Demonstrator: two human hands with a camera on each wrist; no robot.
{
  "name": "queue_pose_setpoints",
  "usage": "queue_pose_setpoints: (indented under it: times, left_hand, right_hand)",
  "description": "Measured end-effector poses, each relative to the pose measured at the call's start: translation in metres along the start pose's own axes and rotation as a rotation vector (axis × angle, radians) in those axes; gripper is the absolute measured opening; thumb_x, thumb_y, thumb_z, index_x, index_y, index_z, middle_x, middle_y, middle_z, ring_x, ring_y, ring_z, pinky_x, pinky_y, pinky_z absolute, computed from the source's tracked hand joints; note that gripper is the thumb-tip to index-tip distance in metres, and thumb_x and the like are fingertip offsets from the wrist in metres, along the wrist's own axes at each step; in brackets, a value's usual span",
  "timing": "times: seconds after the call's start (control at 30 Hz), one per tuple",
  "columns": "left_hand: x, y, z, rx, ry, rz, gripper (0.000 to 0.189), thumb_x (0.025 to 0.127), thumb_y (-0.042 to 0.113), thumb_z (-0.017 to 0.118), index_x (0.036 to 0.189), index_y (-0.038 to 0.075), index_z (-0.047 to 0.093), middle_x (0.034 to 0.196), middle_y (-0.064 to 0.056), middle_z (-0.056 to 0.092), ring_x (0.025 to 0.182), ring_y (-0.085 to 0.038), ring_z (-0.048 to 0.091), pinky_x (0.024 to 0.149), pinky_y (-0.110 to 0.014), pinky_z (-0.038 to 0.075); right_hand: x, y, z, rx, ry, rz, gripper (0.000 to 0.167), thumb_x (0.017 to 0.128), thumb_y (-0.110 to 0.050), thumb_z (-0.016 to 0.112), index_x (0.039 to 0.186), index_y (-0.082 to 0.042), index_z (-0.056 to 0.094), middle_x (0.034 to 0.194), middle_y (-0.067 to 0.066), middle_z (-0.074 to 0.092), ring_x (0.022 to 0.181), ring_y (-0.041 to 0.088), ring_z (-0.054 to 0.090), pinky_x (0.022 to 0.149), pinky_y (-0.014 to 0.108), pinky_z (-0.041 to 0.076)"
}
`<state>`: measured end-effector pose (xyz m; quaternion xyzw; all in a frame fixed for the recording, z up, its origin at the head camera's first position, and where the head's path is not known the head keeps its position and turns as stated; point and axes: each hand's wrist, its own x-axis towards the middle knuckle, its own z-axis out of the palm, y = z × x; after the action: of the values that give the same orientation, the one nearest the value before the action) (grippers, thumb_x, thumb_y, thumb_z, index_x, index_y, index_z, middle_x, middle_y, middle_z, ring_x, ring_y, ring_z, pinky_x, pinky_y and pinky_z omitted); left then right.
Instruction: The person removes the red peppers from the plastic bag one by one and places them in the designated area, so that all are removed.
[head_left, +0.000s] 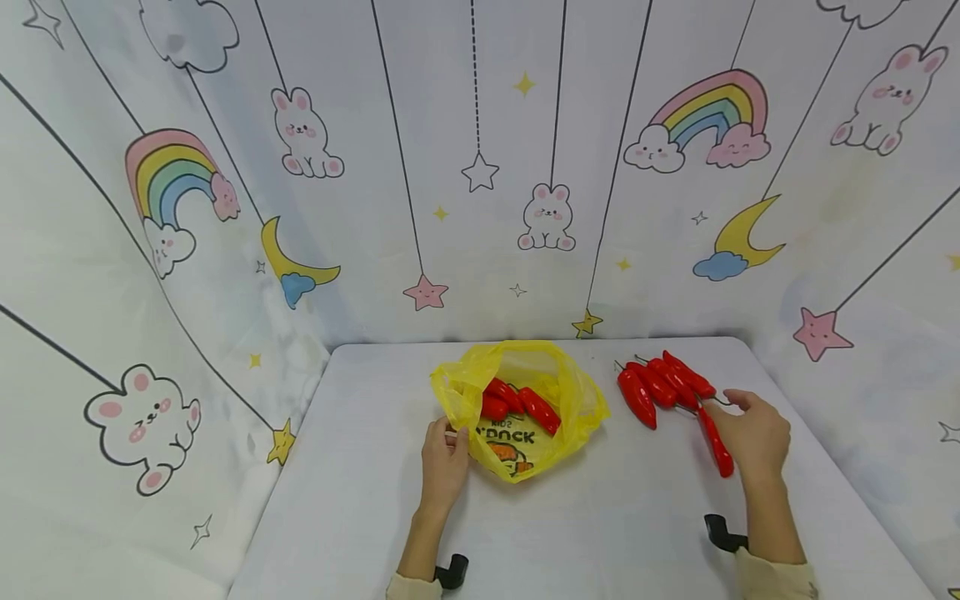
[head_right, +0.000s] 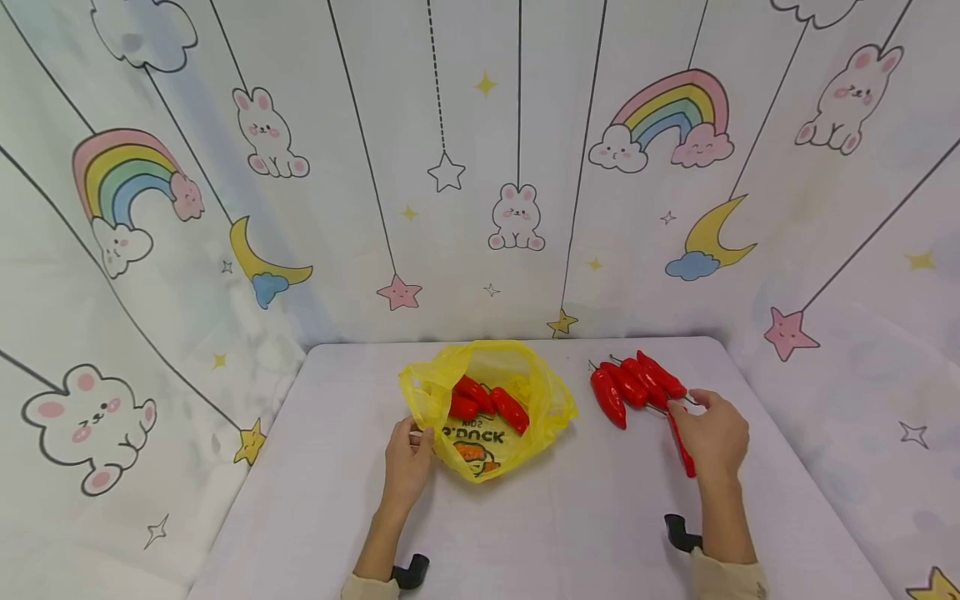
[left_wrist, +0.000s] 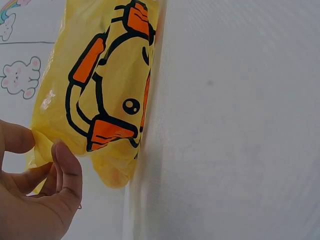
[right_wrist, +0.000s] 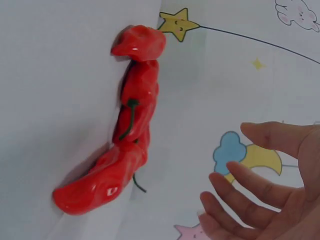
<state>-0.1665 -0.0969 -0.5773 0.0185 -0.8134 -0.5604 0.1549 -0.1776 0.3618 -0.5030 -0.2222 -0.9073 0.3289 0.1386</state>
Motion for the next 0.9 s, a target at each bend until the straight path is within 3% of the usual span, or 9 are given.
queue_pose_setpoints:
  times: [0.27, 0.5, 0.9]
  left_hand:
    - [0.001, 0.000, 0.001, 0.011, -0.001, -0.007, 0.026, 0.104, 0.014, 0.063, 0.127, 0.002, 0.063, 0.110, -0.007, 0.059, 0.085, -0.014, 0.058, 0.069, -0.024, 0.054]
    - [0.001, 0.001, 0.001, 0.015, -0.001, -0.006, 0.027, 0.104, 0.015, 0.064, 0.128, 0.003, 0.063, 0.110, -0.006, 0.059, 0.085, -0.014, 0.058, 0.069, -0.025, 0.054]
    - [0.000, -0.001, 0.000, 0.017, -0.003, -0.001, 0.028, 0.104, 0.014, 0.063, 0.130, 0.002, 0.062, 0.109, -0.006, 0.059, 0.085, -0.014, 0.058, 0.070, -0.025, 0.054]
  right_hand:
    - [-0.010, -0.031, -0.005, 0.030, 0.013, -0.032, 0.057, 0.099, -0.035, 0.070, 0.140, 0.002, 0.062, 0.138, 0.032, 0.059, 0.120, 0.051, 0.054, 0.083, 0.060, 0.057]
    - [-0.016, -0.052, 0.001, 0.052, 0.010, -0.087, 0.056, 0.097, -0.036, 0.071, 0.137, 0.003, 0.064, 0.133, 0.031, 0.063, 0.118, 0.050, 0.056, 0.081, 0.058, 0.058]
    - [-0.036, -0.091, 0.012, 0.114, -0.001, -0.182, 0.054, 0.096, -0.033, 0.076, 0.140, -0.004, 0.064, 0.134, 0.024, 0.065, 0.124, 0.046, 0.057, 0.088, 0.060, 0.058]
